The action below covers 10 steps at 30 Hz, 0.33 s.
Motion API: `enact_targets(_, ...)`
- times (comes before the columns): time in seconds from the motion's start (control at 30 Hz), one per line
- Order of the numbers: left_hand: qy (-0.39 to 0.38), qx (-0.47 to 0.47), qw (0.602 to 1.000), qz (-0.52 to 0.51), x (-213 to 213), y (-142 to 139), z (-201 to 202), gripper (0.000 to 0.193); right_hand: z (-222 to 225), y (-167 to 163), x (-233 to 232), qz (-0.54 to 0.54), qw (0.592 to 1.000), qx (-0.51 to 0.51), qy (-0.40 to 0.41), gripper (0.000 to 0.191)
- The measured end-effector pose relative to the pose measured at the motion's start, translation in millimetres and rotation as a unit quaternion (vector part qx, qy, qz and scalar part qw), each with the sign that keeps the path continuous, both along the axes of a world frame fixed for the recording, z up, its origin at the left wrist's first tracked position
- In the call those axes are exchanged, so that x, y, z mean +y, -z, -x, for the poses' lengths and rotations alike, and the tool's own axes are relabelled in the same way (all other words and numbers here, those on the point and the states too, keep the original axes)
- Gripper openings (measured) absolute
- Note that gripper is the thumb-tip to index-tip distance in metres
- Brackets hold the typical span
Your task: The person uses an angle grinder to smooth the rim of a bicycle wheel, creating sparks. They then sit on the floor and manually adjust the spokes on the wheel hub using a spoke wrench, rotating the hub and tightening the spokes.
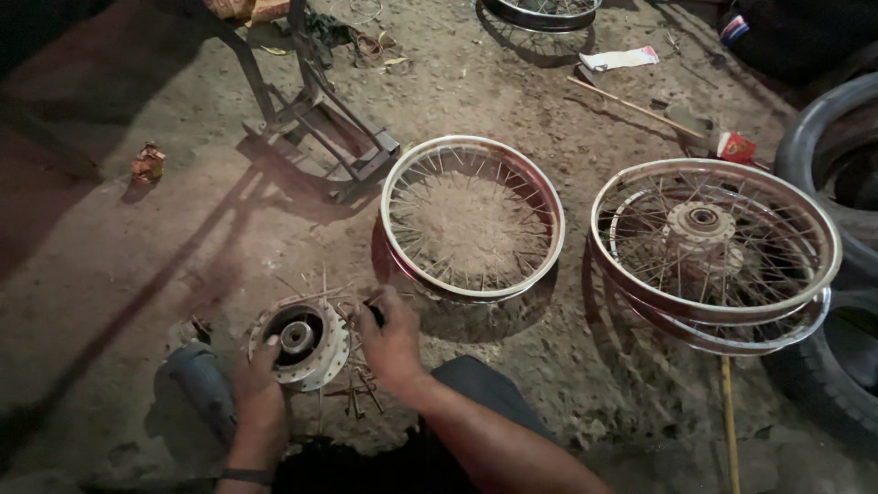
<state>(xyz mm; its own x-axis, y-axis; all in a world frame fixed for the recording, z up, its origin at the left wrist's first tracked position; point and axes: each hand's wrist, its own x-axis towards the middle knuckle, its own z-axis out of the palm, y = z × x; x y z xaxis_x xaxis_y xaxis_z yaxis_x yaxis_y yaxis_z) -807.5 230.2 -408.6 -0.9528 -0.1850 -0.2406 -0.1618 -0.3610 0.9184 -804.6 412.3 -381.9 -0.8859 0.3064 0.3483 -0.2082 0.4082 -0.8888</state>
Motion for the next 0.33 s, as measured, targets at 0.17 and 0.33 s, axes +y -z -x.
enact_targets(0.17, 0.033, 0.087, 0.983, 0.158, -4.3, 0.0, 0.5, 0.042, -14.5, -23.7, 5.6, -0.167, 0.982, 0.051, -0.069, 0.046)
enact_targets(0.33, 0.013, -0.026, 0.995, -0.091, 0.1, -26.8, -4.8, 0.047, -14.2, -55.1, 15.1, -0.167, 0.967, 0.032, -0.192, 0.066)
